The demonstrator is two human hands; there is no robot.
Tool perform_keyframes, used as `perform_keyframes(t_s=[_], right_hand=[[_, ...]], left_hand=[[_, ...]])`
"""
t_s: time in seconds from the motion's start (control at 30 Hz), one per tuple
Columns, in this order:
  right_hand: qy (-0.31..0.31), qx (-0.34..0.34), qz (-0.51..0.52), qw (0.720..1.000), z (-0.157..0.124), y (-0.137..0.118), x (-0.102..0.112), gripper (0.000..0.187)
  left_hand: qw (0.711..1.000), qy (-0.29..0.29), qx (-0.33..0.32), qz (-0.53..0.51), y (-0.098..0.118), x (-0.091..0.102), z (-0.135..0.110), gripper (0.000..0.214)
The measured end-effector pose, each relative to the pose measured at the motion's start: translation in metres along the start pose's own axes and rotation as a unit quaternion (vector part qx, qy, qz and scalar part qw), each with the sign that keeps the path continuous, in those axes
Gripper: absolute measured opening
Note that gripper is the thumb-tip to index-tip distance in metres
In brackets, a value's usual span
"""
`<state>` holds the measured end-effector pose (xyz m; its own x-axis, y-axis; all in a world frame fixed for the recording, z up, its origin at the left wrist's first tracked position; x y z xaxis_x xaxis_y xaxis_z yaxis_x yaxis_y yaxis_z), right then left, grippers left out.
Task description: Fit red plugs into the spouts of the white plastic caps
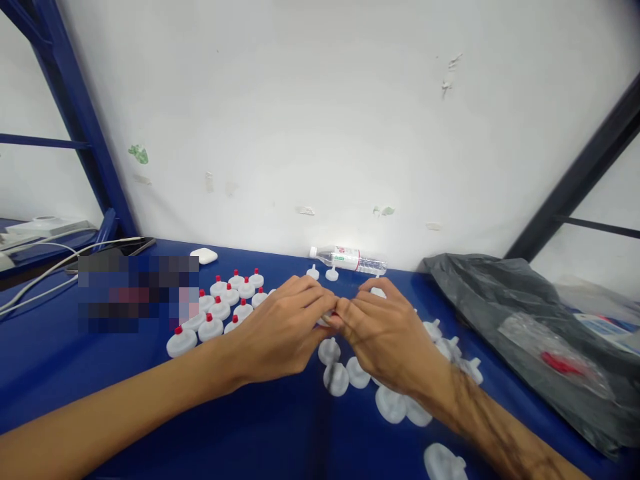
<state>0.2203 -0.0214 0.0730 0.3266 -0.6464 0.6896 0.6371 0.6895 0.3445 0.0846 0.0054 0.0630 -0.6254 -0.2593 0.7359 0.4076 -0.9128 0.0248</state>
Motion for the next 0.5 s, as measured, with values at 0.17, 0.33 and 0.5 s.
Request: perform_keyframes(t_s=[0.17,0.33,0.5], right_hand=[[-0.003,-0.058,0.02,0.998,-0.003,0.018,0.005,0.037],[-0.056,-0.143,0.007,0.988,-0.009,0.043,-0.002,0.04],[-0.122,-0.206,-0.026,0.971,-0.018,0.062,-0.017,0.035]], left_hand=[[0.998,-0.015,0.058,-0.006,-0.007,-0.002,-0.003,0.025],[0.992,-0.076,0.1,0.012,-0.017,-0.01,-0.006,0.014],[0.986,-0.11,0.124,0.006,-0.022,-0.019,-0.011,0.01]])
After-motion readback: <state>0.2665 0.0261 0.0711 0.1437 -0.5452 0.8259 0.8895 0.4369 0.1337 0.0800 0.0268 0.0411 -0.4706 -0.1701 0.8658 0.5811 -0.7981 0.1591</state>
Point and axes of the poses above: each hand's wrist, its own z-axis towards the middle knuckle, its own x-axis out of the back of the hand, y = z × x, the point moved 5 cm from there along z, towards the middle knuckle, and after that the axes turned 5 degrees about x, right-handed, at the moved point
